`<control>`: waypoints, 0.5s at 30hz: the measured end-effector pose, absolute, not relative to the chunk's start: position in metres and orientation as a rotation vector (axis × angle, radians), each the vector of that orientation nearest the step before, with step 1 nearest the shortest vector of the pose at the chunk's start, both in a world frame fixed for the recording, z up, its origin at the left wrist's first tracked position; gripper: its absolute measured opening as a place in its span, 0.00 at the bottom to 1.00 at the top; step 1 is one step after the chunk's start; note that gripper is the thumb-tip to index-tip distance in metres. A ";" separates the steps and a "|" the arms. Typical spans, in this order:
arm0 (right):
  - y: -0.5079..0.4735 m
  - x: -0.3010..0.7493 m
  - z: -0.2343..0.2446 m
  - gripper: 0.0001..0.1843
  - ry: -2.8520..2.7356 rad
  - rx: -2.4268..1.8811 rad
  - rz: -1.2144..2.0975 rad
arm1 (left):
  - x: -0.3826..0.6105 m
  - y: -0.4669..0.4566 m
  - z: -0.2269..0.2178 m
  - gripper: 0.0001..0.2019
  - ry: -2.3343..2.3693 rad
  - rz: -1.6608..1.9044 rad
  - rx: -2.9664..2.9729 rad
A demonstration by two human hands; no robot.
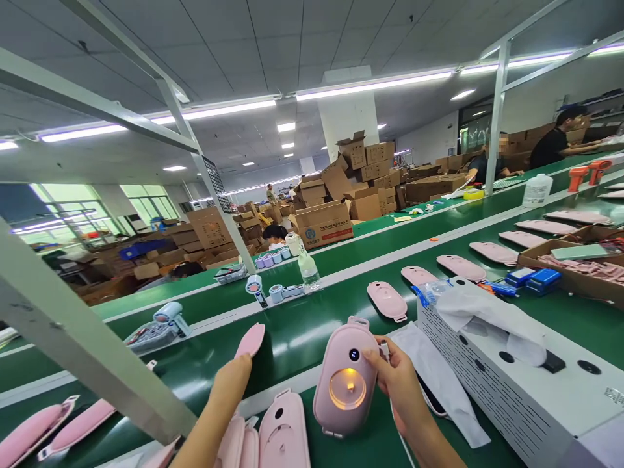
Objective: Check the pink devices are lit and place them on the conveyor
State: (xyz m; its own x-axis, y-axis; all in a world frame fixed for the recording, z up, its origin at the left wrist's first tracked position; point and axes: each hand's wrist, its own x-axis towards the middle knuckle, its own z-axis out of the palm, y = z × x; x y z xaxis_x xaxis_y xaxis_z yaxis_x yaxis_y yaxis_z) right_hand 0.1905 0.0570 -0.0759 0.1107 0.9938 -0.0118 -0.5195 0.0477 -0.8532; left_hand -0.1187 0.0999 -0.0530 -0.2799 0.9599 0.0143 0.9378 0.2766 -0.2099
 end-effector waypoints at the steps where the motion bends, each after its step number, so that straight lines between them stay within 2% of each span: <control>1: 0.060 0.193 -0.075 0.18 -0.740 -0.837 1.315 | -0.118 0.098 -0.041 0.10 -2.432 0.167 -1.754; 4: 0.076 0.202 -0.073 0.18 -0.779 -0.846 1.271 | -0.117 0.093 0.003 0.15 -2.573 -0.229 -1.674; 7: 0.101 0.210 -0.068 0.15 -0.841 -0.895 1.230 | -0.107 0.080 0.040 0.17 -2.612 -0.904 -1.716; 11: 0.140 0.213 -0.063 0.10 -0.960 -0.997 1.204 | -0.074 0.033 0.054 0.23 -2.455 -1.769 -1.724; 13: 0.157 0.210 -0.063 0.12 -1.015 -1.044 1.191 | -0.054 -0.004 0.046 0.25 -2.379 -1.911 -1.753; 15: 0.173 0.205 -0.065 0.14 -1.063 -1.087 1.179 | -0.037 -0.042 0.030 0.24 -2.401 -1.863 -1.867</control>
State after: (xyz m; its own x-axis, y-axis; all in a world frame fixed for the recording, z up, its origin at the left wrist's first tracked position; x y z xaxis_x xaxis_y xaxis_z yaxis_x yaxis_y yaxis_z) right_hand 0.2047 0.1733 -0.0647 0.0841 0.9951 0.0524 -0.1549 0.0650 -0.9858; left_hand -0.0370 -0.0422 0.0303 -0.3871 0.8889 0.2451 0.4582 -0.0451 0.8877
